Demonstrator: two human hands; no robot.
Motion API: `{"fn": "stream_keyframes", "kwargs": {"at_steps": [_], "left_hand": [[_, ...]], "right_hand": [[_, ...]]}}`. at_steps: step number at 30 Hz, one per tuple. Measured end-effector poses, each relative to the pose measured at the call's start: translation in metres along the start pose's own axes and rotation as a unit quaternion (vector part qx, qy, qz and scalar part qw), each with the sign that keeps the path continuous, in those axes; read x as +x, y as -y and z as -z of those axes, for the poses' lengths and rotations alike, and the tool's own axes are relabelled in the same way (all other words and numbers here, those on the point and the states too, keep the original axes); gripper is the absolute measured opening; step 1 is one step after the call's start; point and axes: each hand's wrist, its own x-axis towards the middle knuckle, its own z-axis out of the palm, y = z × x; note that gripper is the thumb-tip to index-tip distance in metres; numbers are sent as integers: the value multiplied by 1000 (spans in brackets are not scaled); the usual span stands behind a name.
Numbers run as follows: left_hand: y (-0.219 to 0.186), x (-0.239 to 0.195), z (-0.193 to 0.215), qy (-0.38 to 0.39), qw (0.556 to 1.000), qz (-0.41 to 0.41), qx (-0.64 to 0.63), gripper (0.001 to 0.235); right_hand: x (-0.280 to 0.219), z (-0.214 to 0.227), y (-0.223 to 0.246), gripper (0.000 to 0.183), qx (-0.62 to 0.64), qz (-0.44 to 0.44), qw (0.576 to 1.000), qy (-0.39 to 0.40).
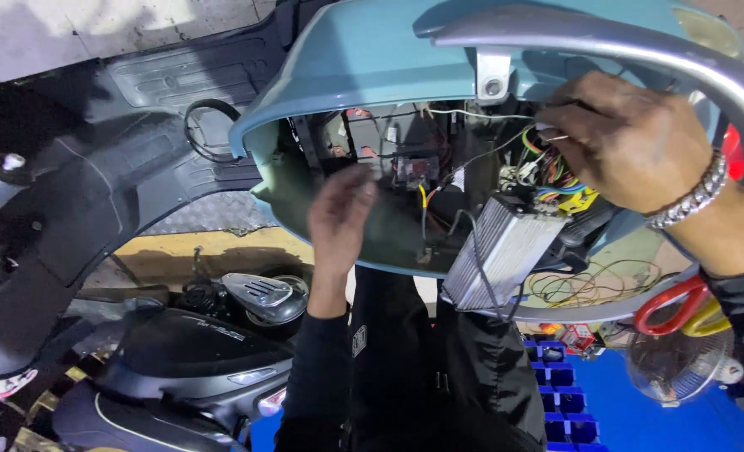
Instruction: The person works on the electrical wiring of a light blue scooter with the seat removed. They use pliers to strip and cut wires, then connect them to a silver heat sink component and other connectors within the scooter's under-seat compartment.
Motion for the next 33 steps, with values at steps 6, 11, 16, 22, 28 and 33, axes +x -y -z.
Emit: {"fn": "stream_keyframes", "kwargs": {"at_steps": [6,11,16,22,28,33], "left_hand": [[19,3,-18,207,945,164,-192,43],[25,13,-18,270,927,50,-254,44],[37,22,-37,312,890,171,-285,46],[31,23,-40,363,860,184,-308,32],[0,28,-26,381,895,168,-159,32],[-27,34,-18,399,905,127,-78,29]], "right_hand": [[-11,9,8,26,-69,-5,997,-30],[-25,13,37,20,-107,-85,988,-68],[1,14,70,21,-59,-107,987,-103],[24,54,164,24,122,-292,948,23],[28,14,255,32,472,-500,726,-37],[42,-40,274,49,455,-615,627,-148]]}}
